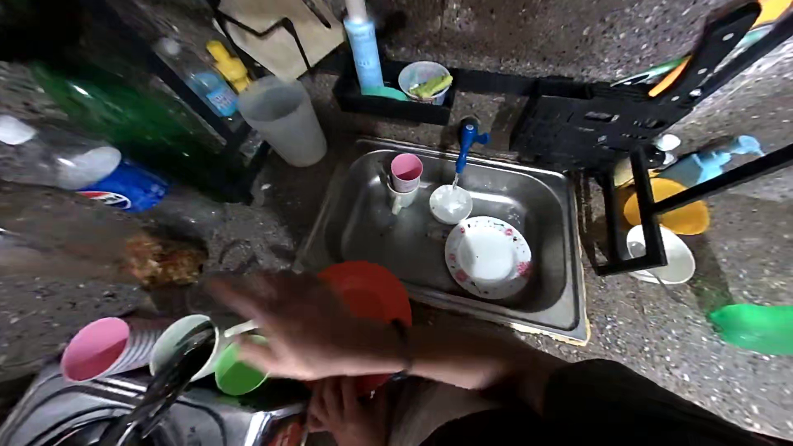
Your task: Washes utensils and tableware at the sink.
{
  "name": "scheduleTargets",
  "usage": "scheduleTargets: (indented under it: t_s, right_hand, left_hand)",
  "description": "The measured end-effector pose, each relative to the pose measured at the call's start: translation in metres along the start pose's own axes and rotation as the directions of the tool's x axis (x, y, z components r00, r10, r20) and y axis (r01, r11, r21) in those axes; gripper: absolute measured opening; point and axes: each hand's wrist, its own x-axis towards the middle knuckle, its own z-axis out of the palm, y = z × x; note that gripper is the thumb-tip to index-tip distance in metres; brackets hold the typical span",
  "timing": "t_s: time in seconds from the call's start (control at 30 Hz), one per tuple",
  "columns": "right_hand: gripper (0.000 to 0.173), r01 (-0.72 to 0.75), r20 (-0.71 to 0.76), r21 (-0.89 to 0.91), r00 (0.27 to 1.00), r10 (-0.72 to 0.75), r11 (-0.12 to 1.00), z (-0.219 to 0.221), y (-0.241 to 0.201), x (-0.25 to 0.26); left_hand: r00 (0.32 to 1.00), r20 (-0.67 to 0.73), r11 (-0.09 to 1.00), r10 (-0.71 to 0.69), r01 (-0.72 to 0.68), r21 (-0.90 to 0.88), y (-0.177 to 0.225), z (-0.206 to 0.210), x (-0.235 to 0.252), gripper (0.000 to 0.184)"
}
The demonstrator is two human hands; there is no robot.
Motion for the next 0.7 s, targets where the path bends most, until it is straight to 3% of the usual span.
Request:
scheduleTargets:
  t_s: [0.07,0.13,0.2,0.27,0.3,0.33,0.37,0.53,0.7]
  right_hand:
    - [0.053,-0.129,-0.277,-0.167,0.958,0.079,0.978,-0.023,0.064,-0.037]
    - [0.055,-0.413,-0.438,-0.335,0.864,0.248,0.847,-0.054,0.146,-0.078]
    - [0.069,-0.678,-0.419,-0.369,0.732,0.537,0.636,-0.098,0.223,-0.123]
    - [0.090,-0.872,-0.326,-0.337,0.462,0.825,0.355,-0.136,0.277,-0.158]
    - [0.098,-0.913,-0.274,-0.341,0.325,0.905,0.225,-0.148,0.293,-0.171]
    - [0.101,-0.925,-0.234,-0.353,0.234,0.944,0.142,-0.155,0.304,-0.180]
    - [0.101,-0.924,-0.211,-0.365,0.200,0.957,0.113,-0.160,0.310,-0.185]
    - [0.077,-0.925,-0.166,-0.352,0.210,0.964,0.141,-0.173,0.324,-0.191]
    - [0.062,-0.936,-0.154,-0.199,0.324,0.934,0.292,-0.192,0.317,-0.203]
  left_hand:
    - [1.000,-0.014,1.000,0.025,-0.025,0.019,-0.005,0.003,0.000,0.049]
    - [0.999,-0.022,0.999,0.039,-0.038,0.016,-0.008,0.004,-0.001,0.048]
    - [0.997,-0.055,0.999,0.053,-0.052,0.014,-0.009,0.005,-0.001,0.047]
    - [0.992,-0.096,0.996,0.077,-0.081,-0.034,-0.009,0.003,-0.003,0.050]
    - [0.990,-0.104,0.994,0.093,-0.099,-0.054,-0.009,0.001,-0.002,0.054]
    - [0.988,-0.113,0.991,0.108,-0.116,-0.071,-0.008,-0.001,-0.002,0.057]
    - [0.987,-0.114,0.989,0.113,-0.123,-0.085,-0.007,-0.002,0.000,0.060]
    - [0.988,-0.044,0.984,0.146,-0.150,-0.095,-0.007,-0.002,-0.002,0.068]
    - [0.971,-0.071,0.956,0.228,-0.237,-0.174,0.004,-0.014,0.016,0.052]
